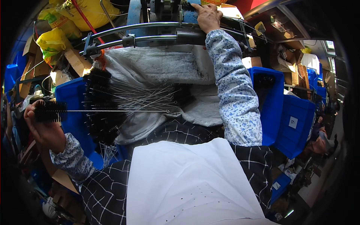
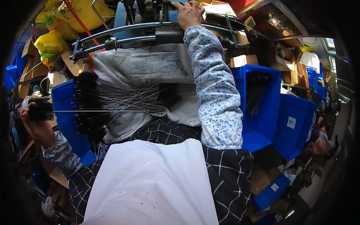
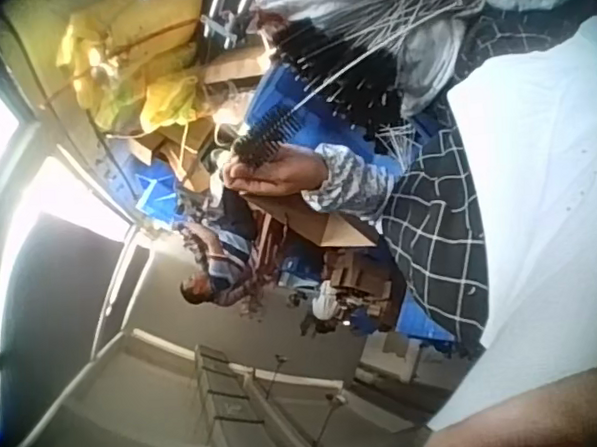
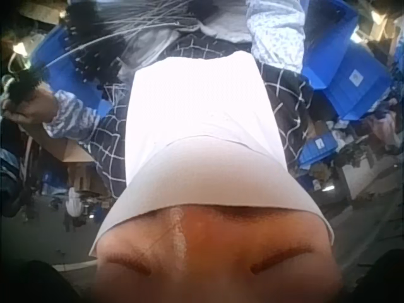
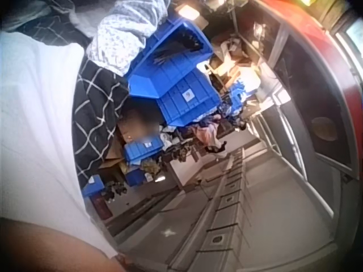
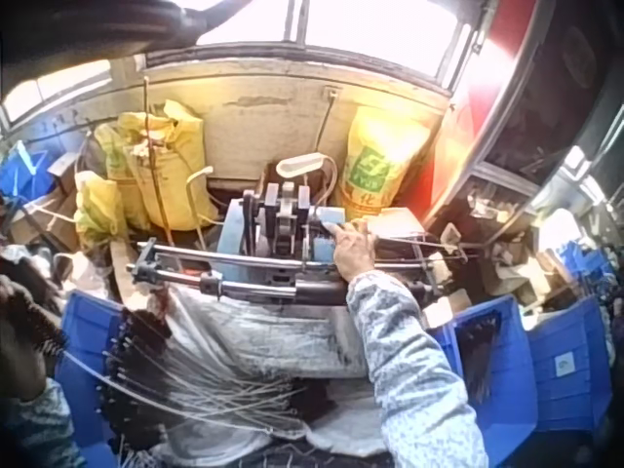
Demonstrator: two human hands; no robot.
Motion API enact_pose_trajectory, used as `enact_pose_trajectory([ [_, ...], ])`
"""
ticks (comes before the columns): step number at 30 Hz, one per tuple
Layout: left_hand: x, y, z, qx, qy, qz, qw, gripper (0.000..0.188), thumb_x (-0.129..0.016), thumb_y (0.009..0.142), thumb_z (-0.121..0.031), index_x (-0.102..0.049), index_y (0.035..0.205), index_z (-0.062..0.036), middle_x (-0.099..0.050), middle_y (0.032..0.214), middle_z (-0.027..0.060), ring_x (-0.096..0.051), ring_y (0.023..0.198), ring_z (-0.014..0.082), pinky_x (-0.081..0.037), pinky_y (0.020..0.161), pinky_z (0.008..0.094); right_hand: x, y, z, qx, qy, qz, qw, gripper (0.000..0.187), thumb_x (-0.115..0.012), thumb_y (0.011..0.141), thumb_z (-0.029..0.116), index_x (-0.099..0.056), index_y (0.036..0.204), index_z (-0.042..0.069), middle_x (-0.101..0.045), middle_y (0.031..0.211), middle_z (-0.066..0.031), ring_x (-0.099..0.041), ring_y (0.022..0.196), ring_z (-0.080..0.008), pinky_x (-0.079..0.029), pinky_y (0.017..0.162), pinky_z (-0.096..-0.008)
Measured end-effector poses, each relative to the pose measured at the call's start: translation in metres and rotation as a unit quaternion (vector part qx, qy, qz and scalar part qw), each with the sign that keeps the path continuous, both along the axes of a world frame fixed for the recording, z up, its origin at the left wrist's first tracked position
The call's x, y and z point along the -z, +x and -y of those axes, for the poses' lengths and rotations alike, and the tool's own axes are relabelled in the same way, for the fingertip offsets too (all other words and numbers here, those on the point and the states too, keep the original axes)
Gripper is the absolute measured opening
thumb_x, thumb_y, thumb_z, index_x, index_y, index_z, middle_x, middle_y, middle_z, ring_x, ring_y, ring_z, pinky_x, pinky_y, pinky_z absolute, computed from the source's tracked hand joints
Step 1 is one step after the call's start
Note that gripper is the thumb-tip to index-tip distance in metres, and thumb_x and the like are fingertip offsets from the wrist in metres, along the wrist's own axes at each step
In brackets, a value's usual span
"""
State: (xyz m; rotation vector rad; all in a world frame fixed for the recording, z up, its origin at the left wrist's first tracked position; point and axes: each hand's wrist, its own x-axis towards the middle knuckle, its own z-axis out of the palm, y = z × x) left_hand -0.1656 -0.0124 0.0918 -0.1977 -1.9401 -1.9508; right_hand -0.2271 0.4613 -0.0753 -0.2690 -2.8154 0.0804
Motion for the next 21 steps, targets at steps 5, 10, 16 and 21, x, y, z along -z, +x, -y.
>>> enact_pose_trajectory([
  [5, 0.008, 0.002, -0.024, 0.063, 0.004, 0.0, 0.998, 0.022, -0.038, 0.089, -0.019, -0.043, 0.095, 0.0005, -0.05, 0.09, 0.0122, -0.05, 0.08, 0.0166, -0.043, 0.072, 0.0266, -0.007, 0.004, 0.0, -0.028, 0.005, -0.089, 0.996, 0.031, -0.04, 0.078, 0.017, -0.055, 0.106, 0.02, -0.054, 0.101, -0.0062, -0.04, 0.105, -0.0249, -0.022, 0.093, -0.0441],
  [10, 0.012, 0.004, -0.026, 0.067, 0.021, 0.015, 0.997, 0.021, -0.038, 0.089, -0.019, -0.043, 0.093, 0.0005, -0.049, 0.089, 0.0114, -0.049, 0.08, 0.0159, -0.041, 0.072, 0.0249, 0.0, 0.032, -0.011, 0.099, 0.001, -0.041, 0.994, 0.044, -0.052, 0.075, 0.031, -0.047, 0.115, 0.013, -0.048, 0.111, -0.0092, -0.032, 0.108, -0.0285, -0.024, 0.086, -0.0476],
  [16, 0.012, -0.001, -0.022, 0.046, 0.015, -0.001, 0.999, 0.021, -0.038, 0.089, -0.019, -0.044, 0.094, 0.0005, -0.049, 0.089, 0.0102, -0.05, 0.079, 0.0154, -0.042, 0.071, 0.0241, -0.006, 0.03, 0.003, 0.093, -0.105, -0.07, 0.988, 0.037, -0.054, 0.074, 0.022, -0.052, 0.108, 0.008, -0.055, 0.103, -0.0098, -0.054, 0.092, -0.0247, -0.037, 0.08, -0.0425],
  [21, 0.007, 0.002, -0.022, 0.017, -0.003, -0.026, 0.999, 0.021, -0.039, 0.089, -0.019, -0.045, 0.094, 0.001, -0.049, 0.088, 0.0081, -0.05, 0.081, 0.0138, -0.043, 0.072, 0.024, -0.001, 0.018, 0.021, 0.068, -0.106, -0.101, 0.987, 0.035, -0.052, 0.075, 0.018, -0.053, 0.107, 0.007, -0.055, 0.102, -0.0094, -0.055, 0.091, -0.0246, -0.039, 0.076, -0.0429],
])
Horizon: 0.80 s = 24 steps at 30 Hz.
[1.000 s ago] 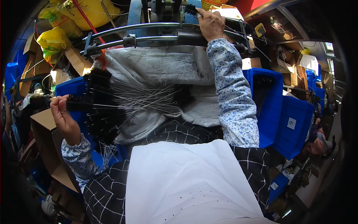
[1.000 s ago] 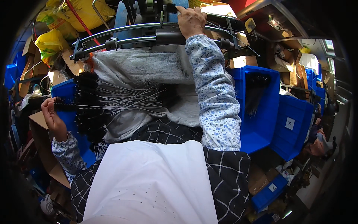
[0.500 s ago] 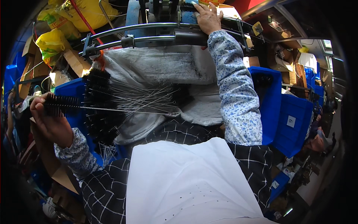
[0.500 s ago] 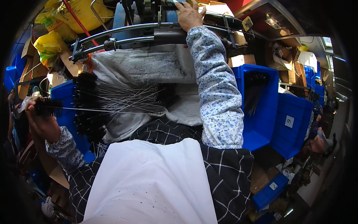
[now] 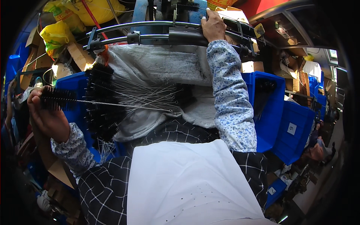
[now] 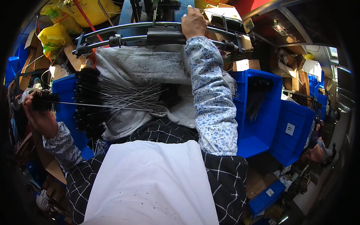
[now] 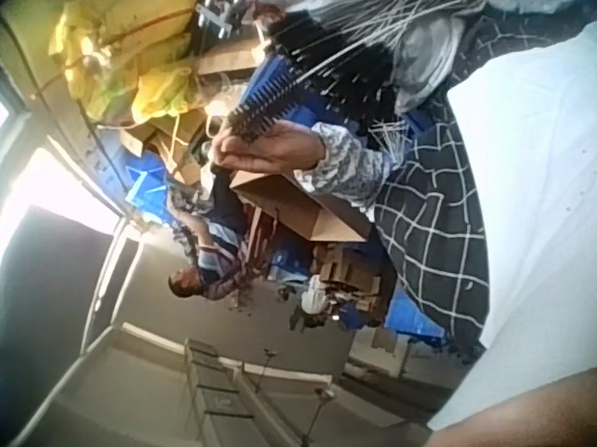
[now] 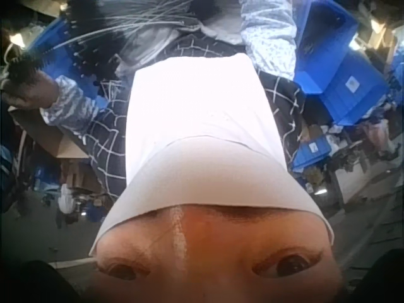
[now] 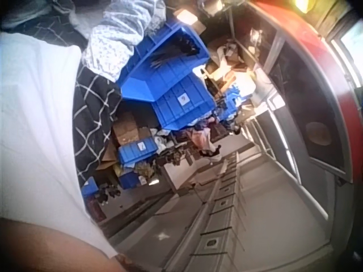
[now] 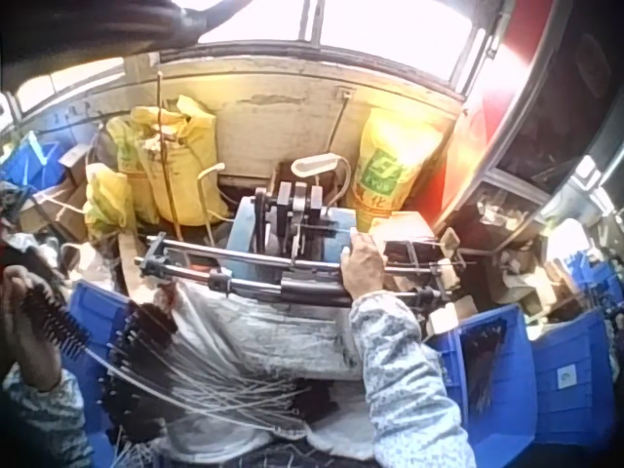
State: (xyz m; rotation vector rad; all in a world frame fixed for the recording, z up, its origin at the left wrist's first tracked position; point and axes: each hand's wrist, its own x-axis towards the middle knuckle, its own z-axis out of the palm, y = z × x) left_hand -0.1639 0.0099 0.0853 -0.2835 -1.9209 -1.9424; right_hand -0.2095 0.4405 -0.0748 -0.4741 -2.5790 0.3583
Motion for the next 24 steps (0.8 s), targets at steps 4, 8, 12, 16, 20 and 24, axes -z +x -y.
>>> enact_pose_trajectory([
  [4, -0.008, 0.001, 0.011, -0.087, -0.208, -0.053, 0.973, 0.022, -0.04, 0.089, -0.019, -0.046, 0.095, 0.0005, -0.049, 0.089, 0.0078, -0.05, 0.081, 0.0131, -0.043, 0.071, 0.0231, -0.001, -0.005, 0.014, 0.003, 0.002, 0.001, 1.0, 0.034, -0.052, 0.075, 0.017, -0.053, 0.106, 0.006, -0.055, 0.101, -0.0105, -0.055, 0.089, -0.0253, -0.039, 0.075, -0.0428],
  [8, -0.012, 0.0, 0.017, -0.067, -0.013, -0.002, 0.998, 0.023, -0.041, 0.088, -0.021, -0.047, 0.095, -0.0005, -0.05, 0.088, 0.0083, -0.051, 0.081, 0.014, -0.044, 0.071, 0.0237, -0.008, -0.01, 0.024, 0.004, -0.019, 0.034, 0.999, 0.037, -0.052, 0.075, 0.019, -0.051, 0.109, 0.005, -0.054, 0.103, -0.0123, -0.053, 0.091, -0.0287, -0.04, 0.079, -0.0424],
  [12, -0.013, 0.003, 0.016, -0.081, -0.004, 0.004, 0.997, 0.023, -0.041, 0.088, -0.02, -0.047, 0.096, 0.0005, -0.05, 0.088, 0.0084, -0.051, 0.083, 0.0141, -0.045, 0.071, 0.0245, -0.012, -0.017, 0.042, -0.003, -0.028, 0.041, 0.999, 0.035, -0.052, 0.075, 0.018, -0.052, 0.107, 0.004, -0.054, 0.099, -0.012, -0.054, 0.089, -0.0289, -0.04, 0.075, -0.047],
  [16, -0.011, 0.0, 0.01, -0.12, -0.291, -0.108, 0.943, 0.024, -0.041, 0.088, -0.02, -0.047, 0.097, 0.0018, -0.05, 0.089, 0.0087, -0.051, 0.084, 0.0145, -0.045, 0.071, 0.0246, -0.013, -0.027, 0.066, 0.006, -0.033, 0.034, 0.999, 0.03, -0.053, 0.075, 0.017, -0.053, 0.103, 0.005, -0.055, 0.096, -0.0108, -0.055, 0.088, -0.027, -0.039, 0.074, -0.045],
  [20, -0.006, -0.002, 0.005, -0.081, -0.236, -0.08, 0.965, 0.024, -0.041, 0.089, -0.02, -0.047, 0.096, 0.0024, -0.05, 0.09, 0.0092, -0.051, 0.084, 0.015, -0.044, 0.072, 0.0243, -0.019, -0.028, 0.075, -0.005, -0.018, 0.041, 0.999, 0.02, -0.049, 0.078, 0.009, -0.055, 0.096, 0.003, -0.055, 0.093, -0.0097, -0.055, 0.086, -0.0234, -0.036, 0.074, -0.0407],
  [24, -0.009, 0.0, 0.0, -0.042, -0.025, 0.007, 0.999, 0.023, -0.041, 0.088, -0.019, -0.047, 0.096, 0.0023, -0.049, 0.09, 0.0086, -0.051, 0.084, 0.0153, -0.043, 0.074, 0.0241, -0.013, -0.021, 0.053, -0.015, 0.01, 0.024, 1.0, 0.032, -0.055, 0.073, 0.019, -0.053, 0.102, 0.004, -0.055, 0.094, -0.0109, -0.055, 0.087, -0.027, -0.039, 0.071, -0.0459],
])
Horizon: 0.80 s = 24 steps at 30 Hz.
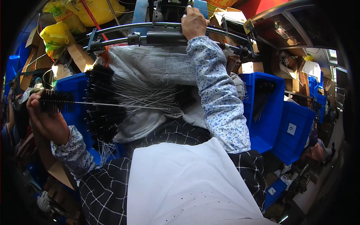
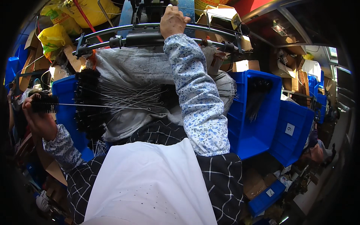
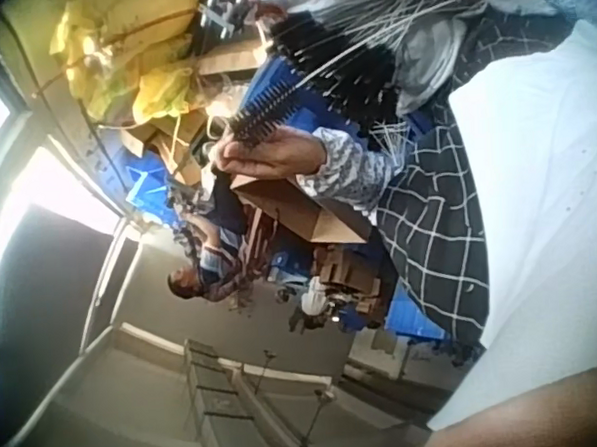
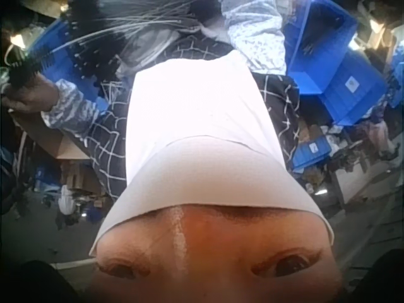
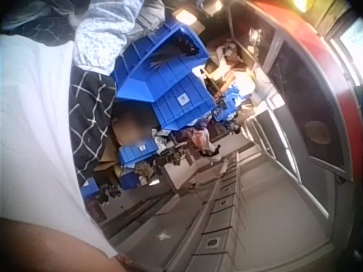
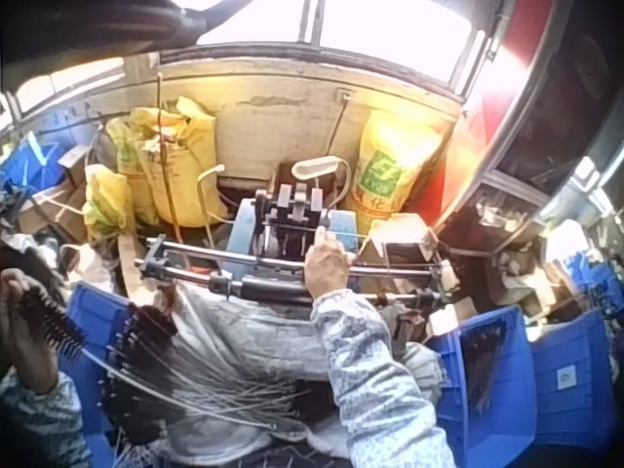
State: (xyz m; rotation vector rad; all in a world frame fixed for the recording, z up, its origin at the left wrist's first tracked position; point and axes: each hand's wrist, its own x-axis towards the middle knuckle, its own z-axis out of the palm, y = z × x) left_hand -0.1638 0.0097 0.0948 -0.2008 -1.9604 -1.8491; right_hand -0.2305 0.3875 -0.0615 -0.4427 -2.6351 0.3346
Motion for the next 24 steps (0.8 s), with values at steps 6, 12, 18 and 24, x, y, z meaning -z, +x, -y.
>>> enact_pose_trajectory([
  [6, 0.011, 0.002, 0.019, 0.028, 0.029, 0.023, 0.999, 0.021, -0.04, 0.088, -0.017, -0.047, 0.097, 0.0007, -0.049, 0.089, 0.0077, -0.05, 0.082, 0.0138, -0.043, 0.073, 0.0236, 0.005, 0.023, -0.057, 0.014, 0.019, 0.053, 0.998, 0.039, -0.054, 0.075, 0.024, -0.051, 0.11, 0.009, -0.054, 0.104, -0.0094, -0.052, 0.096, -0.0265, -0.038, 0.078, -0.0441],
  [12, 0.018, -0.002, -0.011, 0.03, -0.004, 0.036, 0.999, 0.018, -0.042, 0.087, -0.013, -0.046, 0.1, -0.0007, -0.05, 0.091, 0.0054, -0.05, 0.082, 0.0099, -0.041, 0.074, 0.0221, -0.005, 0.015, -0.115, 0.085, 0.127, 0.093, 0.984, 0.034, -0.041, 0.081, 0.04, -0.058, 0.102, 0.018, -0.057, 0.101, -0.011, -0.052, 0.095, -0.029, -0.039, 0.081, -0.0397],
  [18, 0.023, -0.01, -0.033, 0.173, 0.054, 0.08, 0.98, 0.02, -0.042, 0.088, -0.015, -0.046, 0.099, 0.0001, -0.05, 0.089, 0.0041, -0.049, 0.08, 0.0083, -0.039, 0.072, 0.0198, -0.039, 0.04, -0.149, -0.078, -0.02, 0.216, 0.973, 0.027, -0.041, 0.085, 0.03, -0.054, 0.104, 0.018, -0.059, 0.092, -0.014, -0.055, 0.087, -0.0308, -0.043, 0.073, -0.0367],
  [24, 0.028, -0.01, -0.075, 0.275, 0.044, 0.19, 0.941, 0.019, -0.039, 0.089, -0.022, -0.046, 0.095, -0.0049, -0.049, 0.083, -0.0001, -0.048, 0.073, 0.0036, -0.04, 0.065, 0.0159, -0.103, 0.147, -0.097, -0.229, -0.318, 0.337, 0.856, 0.037, -0.05, 0.084, 0.027, -0.048, 0.114, 0.005, -0.057, 0.096, -0.0117, -0.054, 0.086, -0.017, -0.043, 0.075, -0.0283],
])
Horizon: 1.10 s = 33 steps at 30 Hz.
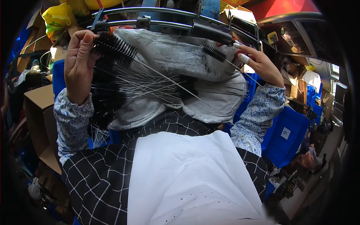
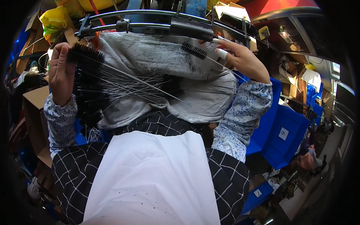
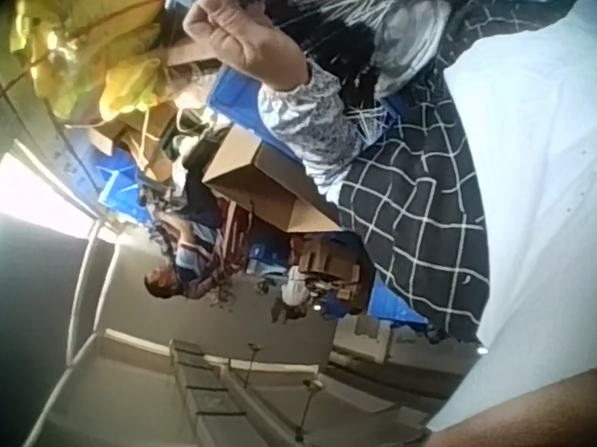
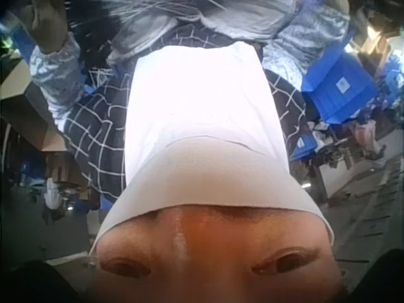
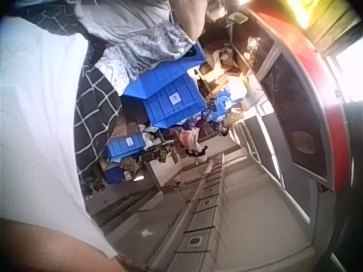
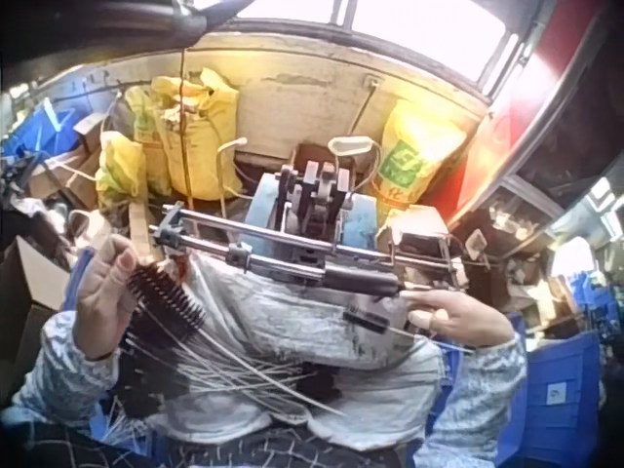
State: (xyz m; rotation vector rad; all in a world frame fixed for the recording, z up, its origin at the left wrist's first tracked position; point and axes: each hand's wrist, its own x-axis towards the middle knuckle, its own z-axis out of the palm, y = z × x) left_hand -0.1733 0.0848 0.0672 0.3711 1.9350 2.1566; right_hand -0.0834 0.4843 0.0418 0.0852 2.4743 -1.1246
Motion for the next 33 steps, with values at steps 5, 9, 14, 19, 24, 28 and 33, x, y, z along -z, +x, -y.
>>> enact_pose_trajectory([
  [5, 0.02, 0.02, -0.041, 0.129, -0.105, -0.067, 0.984, 0.017, -0.038, 0.09, -0.019, -0.045, 0.091, -0.0034, -0.046, 0.076, -0.0014, -0.042, 0.065, 0.0033, -0.038, 0.063, 0.0154, 0.018, -0.005, 0.135, -0.104, -0.301, -0.001, 0.948, 0.031, -0.04, 0.088, 0.026, -0.05, 0.101, -0.001, -0.057, 0.083, -0.0104, -0.054, 0.078, -0.0176, -0.043, 0.068, -0.0267],
  [9, 0.024, 0.017, -0.02, 0.154, -0.173, -0.014, 0.973, 0.026, -0.036, 0.09, -0.026, -0.041, 0.097, -0.0012, -0.049, 0.079, 0.0032, -0.046, 0.064, 0.0068, -0.038, 0.06, 0.0173, 0.04, -0.012, 0.17, -0.028, -0.398, 0.06, 0.915, 0.028, -0.044, 0.087, 0.027, -0.052, 0.092, 0.001, -0.051, 0.07, -0.0014, -0.043, 0.059, -0.0086, -0.038, 0.055, -0.02],
  [14, 0.047, -0.014, 0.052, 0.052, -0.464, -0.162, 0.869, 0.029, -0.043, 0.087, -0.027, -0.042, 0.101, -0.0012, -0.051, 0.082, 0.0076, -0.049, 0.065, 0.0126, -0.039, 0.061, 0.0224, 0.071, -0.082, 0.067, 0.213, 0.287, -0.364, 0.86, 0.024, -0.044, 0.083, 0.026, -0.057, 0.1, 0.015, -0.062, 0.078, -0.0087, -0.06, 0.068, -0.0268, -0.048, 0.058, -0.0355],
  [19, 0.065, -0.02, 0.068, 0.1, -0.473, -0.116, 0.868, 0.018, -0.05, 0.084, -0.017, -0.048, 0.093, -0.0014, -0.05, 0.076, 0.0072, -0.048, 0.065, 0.0144, -0.04, 0.062, 0.0244, 0.092, -0.115, 0.039, 0.191, 0.413, -0.316, 0.833, 0.025, -0.046, 0.08, 0.028, -0.059, 0.101, 0.022, -0.062, 0.083, -0.0045, -0.055, 0.082, -0.0242, -0.042, 0.074, -0.0376],
  [24, 0.074, -0.025, 0.07, 0.053, -0.471, -0.088, 0.876, 0.014, -0.051, 0.083, -0.013, -0.049, 0.093, -0.0026, -0.05, 0.073, 0.0037, -0.046, 0.067, 0.0091, -0.038, 0.062, 0.0211, 0.099, -0.122, 0.039, 0.179, 0.38, -0.314, 0.851, 0.025, -0.046, 0.08, 0.029, -0.059, 0.101, 0.023, -0.062, 0.085, -0.0042, -0.053, 0.085, -0.0234, -0.039, 0.078, -0.0378],
  [28, 0.076, -0.027, 0.072, 0.105, -0.498, -0.071, 0.858, 0.014, -0.052, 0.083, -0.013, -0.049, 0.091, -0.0022, -0.05, 0.072, 0.0037, -0.047, 0.066, 0.0089, -0.039, 0.061, 0.0215, 0.098, -0.123, 0.039, 0.174, 0.387, -0.327, 0.844, 0.025, -0.046, 0.08, 0.029, -0.059, 0.101, 0.023, -0.062, 0.083, -0.0046, -0.053, 0.082, -0.0235, -0.04, 0.076, -0.0382],
  [33, 0.076, -0.03, 0.067, 0.099, -0.494, -0.071, 0.861, 0.013, -0.053, 0.082, -0.013, -0.048, 0.087, -0.0015, -0.048, 0.07, 0.0021, -0.045, 0.065, 0.0076, -0.038, 0.06, 0.0206, 0.102, -0.122, 0.031, 0.178, 0.376, -0.341, 0.843, 0.025, -0.046, 0.08, 0.03, -0.059, 0.1, 0.023, -0.063, 0.081, -0.0052, -0.054, 0.079, -0.024, -0.041, 0.075, -0.0384],
])
